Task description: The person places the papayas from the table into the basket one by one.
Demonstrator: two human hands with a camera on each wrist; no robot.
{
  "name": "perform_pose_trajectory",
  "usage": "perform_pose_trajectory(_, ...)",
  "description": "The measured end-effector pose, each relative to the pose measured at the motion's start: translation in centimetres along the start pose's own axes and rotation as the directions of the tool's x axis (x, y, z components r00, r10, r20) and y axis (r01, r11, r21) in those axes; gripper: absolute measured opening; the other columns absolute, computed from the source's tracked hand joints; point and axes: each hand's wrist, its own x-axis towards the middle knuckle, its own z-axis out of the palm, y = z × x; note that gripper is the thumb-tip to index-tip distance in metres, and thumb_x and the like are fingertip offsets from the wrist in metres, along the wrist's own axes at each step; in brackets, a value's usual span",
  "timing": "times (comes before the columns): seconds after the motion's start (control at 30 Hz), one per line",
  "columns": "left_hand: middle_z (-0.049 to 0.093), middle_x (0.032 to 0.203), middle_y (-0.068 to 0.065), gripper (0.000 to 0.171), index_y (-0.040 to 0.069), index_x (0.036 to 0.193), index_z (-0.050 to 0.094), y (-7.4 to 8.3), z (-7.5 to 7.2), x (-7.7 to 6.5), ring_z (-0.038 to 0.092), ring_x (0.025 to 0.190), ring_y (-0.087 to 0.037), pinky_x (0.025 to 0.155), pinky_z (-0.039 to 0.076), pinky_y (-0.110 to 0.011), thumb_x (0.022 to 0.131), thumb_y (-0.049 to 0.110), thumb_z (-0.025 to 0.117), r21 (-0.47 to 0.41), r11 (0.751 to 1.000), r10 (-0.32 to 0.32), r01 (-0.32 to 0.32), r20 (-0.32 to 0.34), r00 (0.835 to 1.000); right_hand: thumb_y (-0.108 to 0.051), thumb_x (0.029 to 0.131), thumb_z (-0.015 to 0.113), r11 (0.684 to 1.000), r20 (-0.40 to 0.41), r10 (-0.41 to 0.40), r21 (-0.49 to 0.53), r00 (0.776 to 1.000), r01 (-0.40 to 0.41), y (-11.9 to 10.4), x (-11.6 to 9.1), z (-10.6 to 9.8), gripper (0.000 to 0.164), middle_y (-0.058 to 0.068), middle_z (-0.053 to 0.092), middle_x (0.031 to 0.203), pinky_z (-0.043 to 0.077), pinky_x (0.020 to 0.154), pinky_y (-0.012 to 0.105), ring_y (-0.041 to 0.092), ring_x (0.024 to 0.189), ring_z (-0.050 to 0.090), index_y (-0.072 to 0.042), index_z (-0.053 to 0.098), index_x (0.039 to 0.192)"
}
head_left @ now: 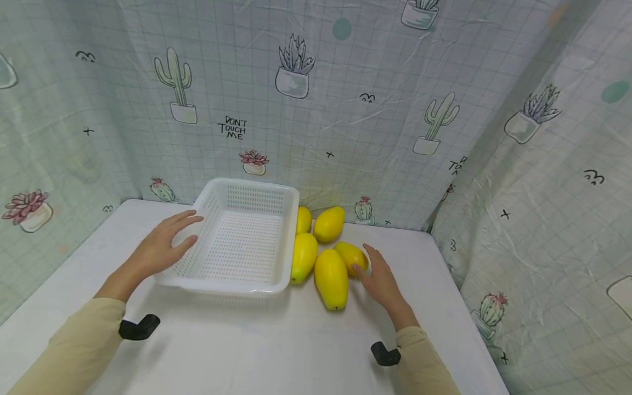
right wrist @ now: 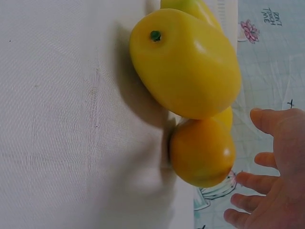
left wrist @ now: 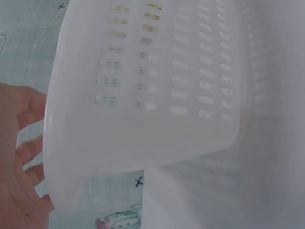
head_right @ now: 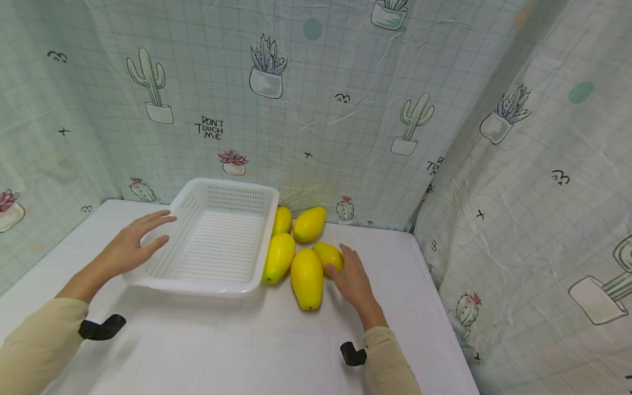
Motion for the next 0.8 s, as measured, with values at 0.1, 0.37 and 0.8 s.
perform_pose_trajectory(0.1, 0.031, 0.146, -0.015, 0.046, 0.016, 0.135, 0.043, -0.2, -0.1, 0.0, 0.028, 0.131, -0.043, 0.099, 0.024, -0.066, 0.093, 0.034, 0.049, -0.025, 0.999, -0.026, 0.026, 0.007, 1.000, -0.047, 0.090, 0.049, 1.000, -0.003, -0.007, 0.006, 1.000, 0.007, 0.2, 0.1, 0.0, 0.066, 0.006, 0.025, 0.150, 0.022, 0.111, 0.051, 0.030, 0.139, 0.023, -0.021, 0.023, 0.144)
perform_pose_trajectory(0.37, 0.026, 0.149, -0.012, 0.047, 0.017, 0.136, 0.041, -1.9, -0.1, -0.1, 0.024, 0.133, -0.043, 0.097, 0.023, -0.069, 0.093, 0.030, 0.051, -0.080, 0.994, -0.076, 0.076, 0.004, 0.997, -0.047, 0.090, 0.049, 1.000, -0.006, -0.019, 0.013, 1.000, 0.019, 0.4, 0.2, 0.2, 0.066, 0.007, 0.026, 0.150, 0.025, 0.110, 0.050, 0.029, 0.137, 0.027, -0.021, 0.023, 0.144)
perform_pose_trajectory(0.8, 0.020, 0.152, -0.010, 0.048, 0.019, 0.138, 0.040, -3.5, -0.6, -0.6, 0.035, 0.122, -0.050, 0.088, 0.034, -0.068, 0.093, 0.035, 0.048, -0.150, 0.979, -0.138, 0.140, 0.028, 0.990, -0.050, 0.089, 0.049, 1.000, -0.008, -0.007, 0.019, 1.000, 0.007, 0.4, 0.4, 0.2, 0.068, 0.008, 0.026, 0.150, 0.025, 0.110, 0.051, 0.031, 0.137, 0.027, -0.021, 0.023, 0.144)
